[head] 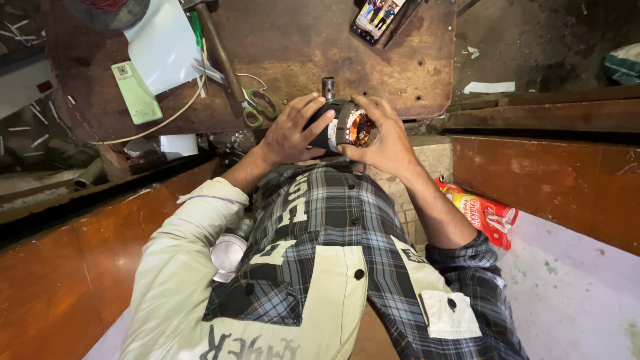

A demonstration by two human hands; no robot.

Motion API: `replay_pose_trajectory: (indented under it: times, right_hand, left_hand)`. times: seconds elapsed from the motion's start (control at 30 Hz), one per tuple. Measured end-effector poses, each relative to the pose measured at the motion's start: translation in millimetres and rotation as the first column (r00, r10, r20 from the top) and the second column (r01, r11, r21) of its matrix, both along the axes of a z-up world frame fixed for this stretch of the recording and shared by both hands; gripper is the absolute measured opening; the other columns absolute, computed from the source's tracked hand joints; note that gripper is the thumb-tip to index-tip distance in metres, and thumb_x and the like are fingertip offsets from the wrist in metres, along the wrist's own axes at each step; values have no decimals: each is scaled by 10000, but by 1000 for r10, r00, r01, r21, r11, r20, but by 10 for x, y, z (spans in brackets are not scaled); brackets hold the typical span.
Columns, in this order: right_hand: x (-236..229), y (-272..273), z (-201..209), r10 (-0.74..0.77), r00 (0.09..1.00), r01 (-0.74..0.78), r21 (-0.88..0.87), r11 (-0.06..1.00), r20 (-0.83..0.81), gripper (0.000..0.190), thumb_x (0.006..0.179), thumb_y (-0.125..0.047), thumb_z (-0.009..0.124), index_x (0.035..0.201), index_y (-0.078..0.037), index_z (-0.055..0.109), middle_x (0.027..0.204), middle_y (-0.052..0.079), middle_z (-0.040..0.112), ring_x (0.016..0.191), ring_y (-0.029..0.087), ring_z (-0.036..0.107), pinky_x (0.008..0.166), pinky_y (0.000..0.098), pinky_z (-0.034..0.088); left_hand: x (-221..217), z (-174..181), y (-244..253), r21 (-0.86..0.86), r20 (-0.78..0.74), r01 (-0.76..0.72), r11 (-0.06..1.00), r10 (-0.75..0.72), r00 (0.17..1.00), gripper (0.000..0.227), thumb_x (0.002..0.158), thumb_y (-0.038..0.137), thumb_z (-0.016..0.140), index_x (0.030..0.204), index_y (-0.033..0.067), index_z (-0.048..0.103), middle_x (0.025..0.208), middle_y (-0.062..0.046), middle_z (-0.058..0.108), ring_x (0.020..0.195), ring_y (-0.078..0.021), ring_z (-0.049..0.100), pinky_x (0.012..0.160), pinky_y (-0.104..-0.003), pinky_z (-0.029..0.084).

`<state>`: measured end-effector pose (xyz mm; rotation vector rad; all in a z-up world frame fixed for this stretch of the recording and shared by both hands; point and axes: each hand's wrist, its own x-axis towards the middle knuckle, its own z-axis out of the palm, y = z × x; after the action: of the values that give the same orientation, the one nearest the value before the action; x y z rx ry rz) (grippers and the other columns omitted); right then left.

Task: The person assembles a cylindrical electrical component by inserting a copper-wound stator into a black housing and adjusting wires. They handle the stator and housing repeatedly, aligning parts and tucking wires into the assembly.

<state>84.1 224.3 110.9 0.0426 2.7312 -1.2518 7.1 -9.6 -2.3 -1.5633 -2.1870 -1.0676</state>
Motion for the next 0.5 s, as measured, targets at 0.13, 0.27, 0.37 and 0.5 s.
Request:
replay_pose_trajectory:
  times: [0.13, 0.27, 0.37, 0.5]
  right_hand:
    - [35, -9, -41, -22, 999, 21, -38, 999, -37, 920, 638, -296, 904, 1444, -5, 570, 1389, 205, 564, 1301, 330, 588, 1096, 404, 485]
    - [88, -28, -83, -49, 993, 43, -63, 997, -104, 905, 669, -332, 914, 1440, -2, 574, 1392, 208, 570, 1310, 338, 590, 1109, 427, 483]
    - [113, -48, -127, -57, 986, 50, -53, 997, -157, 903, 695, -327, 919, 1458, 3, 566, 1413, 215, 567, 1340, 356, 576, 1142, 452, 463]
    - [121, -51, -216, -29, 993, 15, -122, 992, -111, 1012, 698, -304, 949, 1524, 6, 453, 1474, 251, 494, 1374, 375, 525, 1144, 450, 453]
  left_hand:
    - [10, -19, 13, 26, 11, -2, 1000, 2, 1000, 936, 836, 432, 902, 1549, 101, 394, 1484, -197, 390, 1400, -425, 432, 1170, -561, 443]
    - [19, -32, 15, 51, 38, -2, 999, 0, 999, 962, 823, 437, 909, 1556, 106, 381, 1491, -194, 390, 1406, -423, 431, 1170, -556, 456]
    - [35, -40, 11, 64, 74, -7, 998, 2, 997, 969, 816, 417, 912, 1560, 101, 377, 1497, -196, 396, 1408, -423, 440, 1167, -557, 457]
    - [76, -34, 37, 66, 121, -30, 997, 22, 992, 983, 794, 420, 919, 1550, 89, 385, 1499, -199, 413, 1393, -423, 456, 1146, -557, 451]
